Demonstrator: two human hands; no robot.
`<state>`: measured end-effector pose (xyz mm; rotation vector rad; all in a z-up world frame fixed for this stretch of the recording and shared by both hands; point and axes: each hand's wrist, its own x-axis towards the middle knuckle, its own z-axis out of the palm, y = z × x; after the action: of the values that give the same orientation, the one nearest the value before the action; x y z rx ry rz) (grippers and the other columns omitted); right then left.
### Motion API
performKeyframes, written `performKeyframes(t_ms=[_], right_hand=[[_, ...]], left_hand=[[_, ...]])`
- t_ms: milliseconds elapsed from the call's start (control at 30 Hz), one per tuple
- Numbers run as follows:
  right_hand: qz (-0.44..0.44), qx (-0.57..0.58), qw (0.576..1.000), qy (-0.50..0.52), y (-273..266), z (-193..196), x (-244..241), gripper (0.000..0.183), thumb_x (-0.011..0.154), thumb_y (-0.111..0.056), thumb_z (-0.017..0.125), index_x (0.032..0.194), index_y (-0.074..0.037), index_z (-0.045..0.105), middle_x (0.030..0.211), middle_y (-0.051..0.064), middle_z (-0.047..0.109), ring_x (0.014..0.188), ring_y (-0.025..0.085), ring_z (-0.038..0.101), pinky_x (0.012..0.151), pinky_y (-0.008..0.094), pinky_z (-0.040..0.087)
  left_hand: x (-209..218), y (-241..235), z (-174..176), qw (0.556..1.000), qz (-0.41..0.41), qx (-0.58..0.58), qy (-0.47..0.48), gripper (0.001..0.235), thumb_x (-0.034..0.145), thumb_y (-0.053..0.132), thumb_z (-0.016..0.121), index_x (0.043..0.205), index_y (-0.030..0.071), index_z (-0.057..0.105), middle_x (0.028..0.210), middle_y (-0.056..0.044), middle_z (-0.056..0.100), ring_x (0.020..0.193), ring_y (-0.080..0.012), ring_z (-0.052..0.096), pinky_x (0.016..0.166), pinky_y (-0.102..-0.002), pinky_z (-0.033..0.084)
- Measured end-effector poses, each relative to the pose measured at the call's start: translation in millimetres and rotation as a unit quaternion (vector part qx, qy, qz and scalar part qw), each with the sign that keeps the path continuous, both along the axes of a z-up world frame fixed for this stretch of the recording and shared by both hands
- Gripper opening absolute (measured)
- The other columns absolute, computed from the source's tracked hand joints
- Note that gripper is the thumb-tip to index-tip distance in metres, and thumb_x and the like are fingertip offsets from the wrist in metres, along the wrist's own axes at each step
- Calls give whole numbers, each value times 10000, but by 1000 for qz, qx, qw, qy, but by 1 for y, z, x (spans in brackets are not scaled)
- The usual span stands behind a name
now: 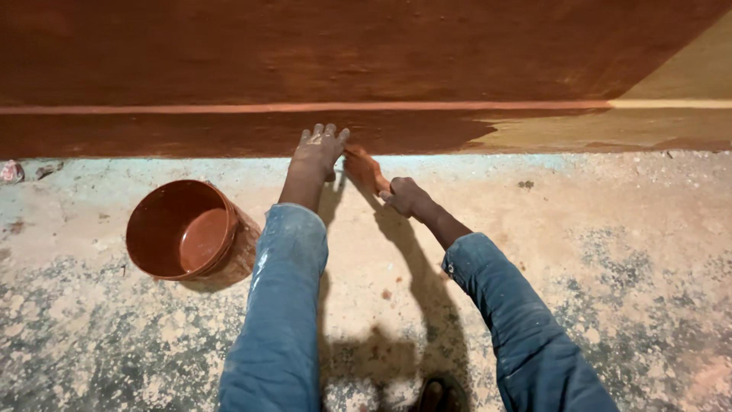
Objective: The person paints the lower section of a wall with reddish-brown paint using a brush. They repeatedly dip the brush into a bucket and apply paint along the baseboard area, working from left to right.
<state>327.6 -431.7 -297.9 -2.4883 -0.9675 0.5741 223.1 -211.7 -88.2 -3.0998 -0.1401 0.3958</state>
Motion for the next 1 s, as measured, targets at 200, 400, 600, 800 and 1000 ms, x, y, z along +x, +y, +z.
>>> performKeyframes(t_ms=[200,400,600,800,1000], right_hand=[[-72,22,993,-90,-52,11,34,290,873,-240,669,787,32,719,718,230,712,638,357,706,588,481,570],[-295,25,955,-17,-140,-10,35,260,869,-184,651,735,35,692,592,161,673,494,281,678,466,424,559],[-291,-1,955,-52,-148,-17,35,326,953,-246,597,763,-2,698,668,174,670,621,342,696,636,499,586],[-373,142,916,38,-49,-37,26,377,868,-360,611,820,-2,718,766,190,739,739,334,743,693,469,583],[-264,155,952,31,55,-33,-39,419,903,-319,618,906,98,660,797,252,717,738,369,758,657,478,606]], left_hand=[[14,2,-12,1000,-30,-5,-2,757,719,121,907,1393,150,563,1469,-95,530,1423,-309,412,1198,-508,297],[20,4,-20,998,-39,-24,-48,703,674,58,896,1320,135,630,1342,-117,619,1336,-324,490,1154,-518,326],[17,15,-21,995,-52,-13,-82,155,739,-34,781,864,55,756,1028,-173,739,1011,-347,709,920,-438,566],[18,29,-29,990,-60,1,-129,141,777,-10,749,865,99,771,1002,-156,743,986,-352,711,838,-456,577],[13,46,-48,991,-21,-4,-131,188,721,57,784,904,98,766,1035,-156,730,1037,-352,688,847,-471,562]])
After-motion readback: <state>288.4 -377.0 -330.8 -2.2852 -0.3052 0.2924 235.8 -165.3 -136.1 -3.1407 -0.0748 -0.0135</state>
